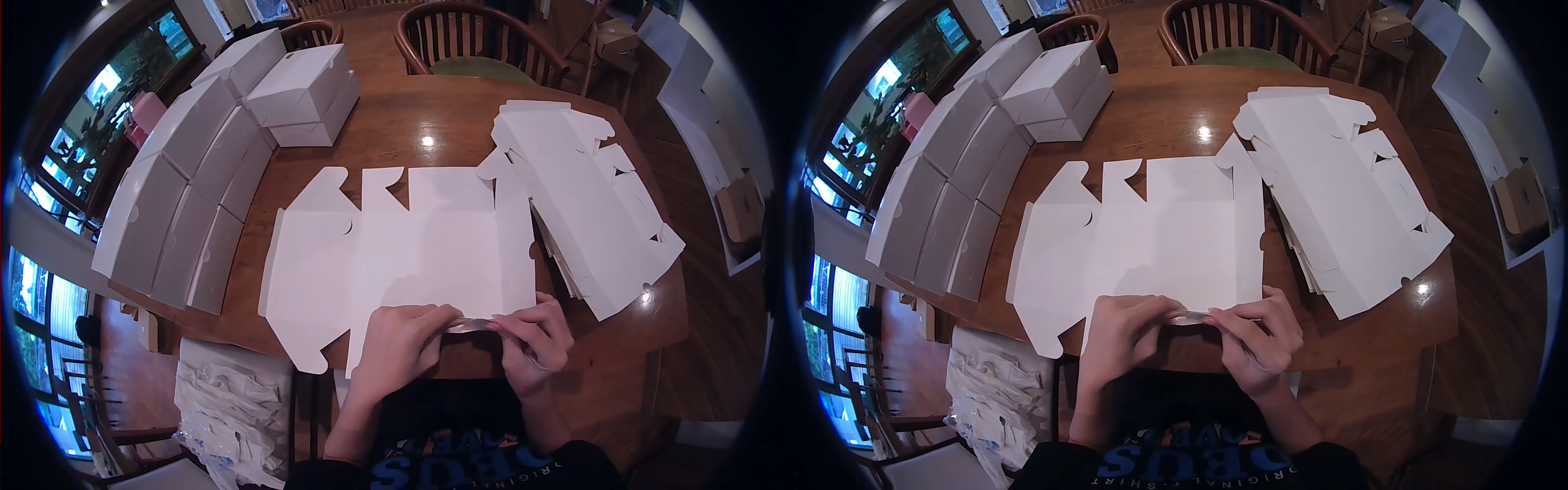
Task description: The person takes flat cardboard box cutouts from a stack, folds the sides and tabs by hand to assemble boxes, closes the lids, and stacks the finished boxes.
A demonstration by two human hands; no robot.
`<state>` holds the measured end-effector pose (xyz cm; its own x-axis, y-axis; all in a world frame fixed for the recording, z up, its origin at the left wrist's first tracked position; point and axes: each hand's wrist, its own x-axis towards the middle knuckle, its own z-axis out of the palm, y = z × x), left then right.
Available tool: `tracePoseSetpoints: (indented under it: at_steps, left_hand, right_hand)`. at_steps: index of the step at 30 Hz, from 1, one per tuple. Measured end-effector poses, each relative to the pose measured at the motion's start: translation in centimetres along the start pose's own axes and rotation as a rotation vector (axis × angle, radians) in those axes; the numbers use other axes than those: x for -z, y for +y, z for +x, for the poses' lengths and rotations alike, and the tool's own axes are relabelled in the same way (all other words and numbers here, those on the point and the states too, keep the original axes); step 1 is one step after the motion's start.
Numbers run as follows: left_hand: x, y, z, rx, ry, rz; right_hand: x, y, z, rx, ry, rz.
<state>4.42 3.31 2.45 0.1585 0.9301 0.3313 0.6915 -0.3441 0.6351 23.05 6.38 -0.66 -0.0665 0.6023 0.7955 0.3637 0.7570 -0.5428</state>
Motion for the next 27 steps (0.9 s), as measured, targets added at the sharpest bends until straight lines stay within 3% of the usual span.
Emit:
tracePoseSetpoints:
  at_steps: [10,13,19,24,27]
  left_hand:
    - [-0.8,1.0,0.1,0.036,0.005,-0.033]
    - [-0.8,1.2,0.2,0.056,-0.009,0.002]
    - [-0.3,1.5,0.0,0.066,-0.033,-0.043]
    - [1.4,1.9,-0.6,0.183,-0.061,-0.284]
    - [3.6,1.4,-1.7,0.046,0.028,-0.102]
  right_hand:
    - [0.2,-0.3,-0.4,0.022,0.039,-0.036]
    - [0.2,-0.1,-0.5,0.069,-0.127,-0.07]
    - [0.1,-0.8,0.1,-0.007,-0.057,-0.132]
    - [-0.2,0.1,-0.1,0.014,-0.105,-0.073]
    - [-0.1,0.2,-0.4,0.023,-0.14,-0.083]
